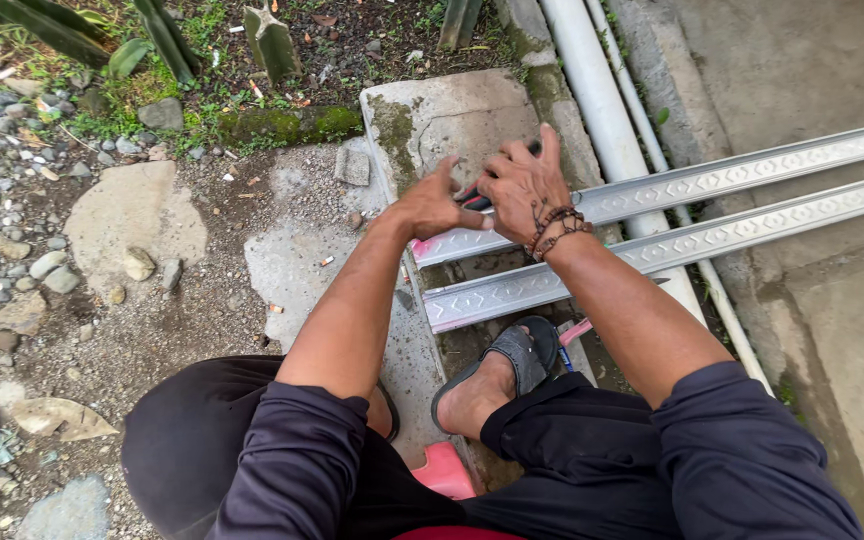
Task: The person is assembling a metal frame by securing metal bars together using pliers and a hammer. They repeatedly adjust the bars and use tools to tighten or align the components.
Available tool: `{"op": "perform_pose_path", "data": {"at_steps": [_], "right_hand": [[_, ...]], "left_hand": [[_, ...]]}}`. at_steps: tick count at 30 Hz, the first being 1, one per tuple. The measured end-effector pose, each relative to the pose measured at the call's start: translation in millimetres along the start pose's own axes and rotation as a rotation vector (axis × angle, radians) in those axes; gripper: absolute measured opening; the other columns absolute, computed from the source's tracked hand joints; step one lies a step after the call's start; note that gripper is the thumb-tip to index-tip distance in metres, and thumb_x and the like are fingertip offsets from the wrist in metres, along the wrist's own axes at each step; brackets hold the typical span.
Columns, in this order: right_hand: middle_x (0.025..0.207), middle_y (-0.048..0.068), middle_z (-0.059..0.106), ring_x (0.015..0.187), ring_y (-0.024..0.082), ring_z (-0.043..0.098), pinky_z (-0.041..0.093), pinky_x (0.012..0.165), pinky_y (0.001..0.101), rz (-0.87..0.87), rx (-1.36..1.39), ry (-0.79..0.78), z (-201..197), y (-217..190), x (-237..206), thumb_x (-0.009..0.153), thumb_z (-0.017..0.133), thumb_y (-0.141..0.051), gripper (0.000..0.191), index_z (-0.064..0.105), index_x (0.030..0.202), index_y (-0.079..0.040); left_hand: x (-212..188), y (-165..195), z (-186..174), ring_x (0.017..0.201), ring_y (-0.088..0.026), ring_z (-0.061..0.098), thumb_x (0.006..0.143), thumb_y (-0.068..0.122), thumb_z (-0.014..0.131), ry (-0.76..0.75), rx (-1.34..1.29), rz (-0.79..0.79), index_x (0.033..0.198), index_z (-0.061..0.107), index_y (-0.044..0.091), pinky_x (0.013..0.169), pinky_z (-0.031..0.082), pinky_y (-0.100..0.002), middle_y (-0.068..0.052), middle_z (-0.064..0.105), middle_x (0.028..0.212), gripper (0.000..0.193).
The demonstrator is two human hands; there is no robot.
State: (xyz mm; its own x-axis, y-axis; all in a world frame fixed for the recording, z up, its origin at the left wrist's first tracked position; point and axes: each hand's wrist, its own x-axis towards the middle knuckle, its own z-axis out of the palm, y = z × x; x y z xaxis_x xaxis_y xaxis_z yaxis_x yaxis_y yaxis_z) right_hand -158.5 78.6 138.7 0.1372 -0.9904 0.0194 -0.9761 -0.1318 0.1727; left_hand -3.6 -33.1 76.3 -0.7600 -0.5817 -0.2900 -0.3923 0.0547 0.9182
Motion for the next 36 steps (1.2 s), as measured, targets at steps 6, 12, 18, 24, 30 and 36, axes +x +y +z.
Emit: {"op": "perform_pose_path", "data": {"at_steps": [6, 12, 18, 24, 30, 36], "right_hand": [[0.136, 0.008, 0.063, 0.139, 0.029, 0.05, 0.017, 0.121, 0.0667, -0.029, 0.089, 0.362, 2.3, -20.5, 18.0, 0.076, 0.074, -0.014, 0.014, 0.076, 0.09, -0.017], [0.132, 0.022, 0.052, 0.116, 0.032, 0.056, 0.049, 0.098, 0.0489, 0.451, 0.68, 0.655, 14.8, -23.5, 23.8, 0.08, 0.073, -0.018, 0.059, 0.053, 0.134, -0.008], [0.091, 0.01, 0.073, 0.075, 0.012, 0.069, 0.056, 0.065, 0.0285, 0.353, 1.105, 0.273, 45.9, -23.7, 30.4, 0.094, 0.075, -0.025, 0.046, 0.058, 0.13, -0.002], [0.082, 0.008, 0.073, 0.074, 0.014, 0.071, 0.056, 0.067, 0.0301, 0.417, 0.999, 0.412, 66.8, -26.5, 21.2, 0.094, 0.071, -0.015, 0.022, 0.07, 0.113, -0.005], [0.09, 0.01, 0.07, 0.079, 0.02, 0.071, 0.056, 0.071, 0.0326, 0.277, 0.926, 0.503, 67.2, -39.1, 11.6, 0.092, 0.072, -0.011, 0.015, 0.068, 0.105, -0.006], [0.088, 0.009, 0.068, 0.077, 0.022, 0.069, 0.054, 0.07, 0.0344, 0.275, 0.933, 0.529, 58.3, -40.1, 6.2, 0.091, 0.072, -0.009, 0.01, 0.066, 0.099, -0.005]], "left_hand": [[4.4, 1.0, -15.9, 0.111, -0.027, 0.066, 0.053, 0.025, 0.088, -0.112, 0.014, 0.064, 0.136, 0.049, 0.003, 0.101, 0.049, -0.034, -0.015, 0.07, 0.12, 0.095], [16.8, -43.2, -11.6, 0.097, -0.023, 0.062, 0.059, 0.025, 0.089, 0.064, -0.085, 0.106, 0.127, 0.055, 0.004, 0.09, 0.052, -0.033, -0.01, 0.063, 0.106, 0.079], [33.2, -54.9, 0.0, 0.094, -0.014, 0.061, 0.061, 0.025, 0.091, 0.058, -0.142, 0.289, 0.124, 0.054, 0.004, 0.088, 0.051, -0.029, 0.001, 0.062, 0.1, 0.076], [36.5, -58.2, -2.3, 0.083, -0.015, 0.053, 0.052, 0.028, 0.096, 0.079, -0.089, 0.14, 0.117, 0.05, 0.006, 0.076, 0.05, -0.031, 0.0, 0.052, 0.09, 0.082], [34.7, -70.2, -0.8, 0.082, -0.014, 0.054, 0.051, 0.029, 0.096, 0.063, -0.117, 0.166, 0.108, 0.049, 0.009, 0.073, 0.049, -0.03, 0.0, 0.052, 0.088, 0.076], [36.0, -68.1, -0.6, 0.079, -0.014, 0.052, 0.052, 0.026, 0.095, 0.013, -0.138, 0.225, 0.105, 0.049, 0.01, 0.072, 0.049, -0.03, 0.001, 0.05, 0.087, 0.072]]}}
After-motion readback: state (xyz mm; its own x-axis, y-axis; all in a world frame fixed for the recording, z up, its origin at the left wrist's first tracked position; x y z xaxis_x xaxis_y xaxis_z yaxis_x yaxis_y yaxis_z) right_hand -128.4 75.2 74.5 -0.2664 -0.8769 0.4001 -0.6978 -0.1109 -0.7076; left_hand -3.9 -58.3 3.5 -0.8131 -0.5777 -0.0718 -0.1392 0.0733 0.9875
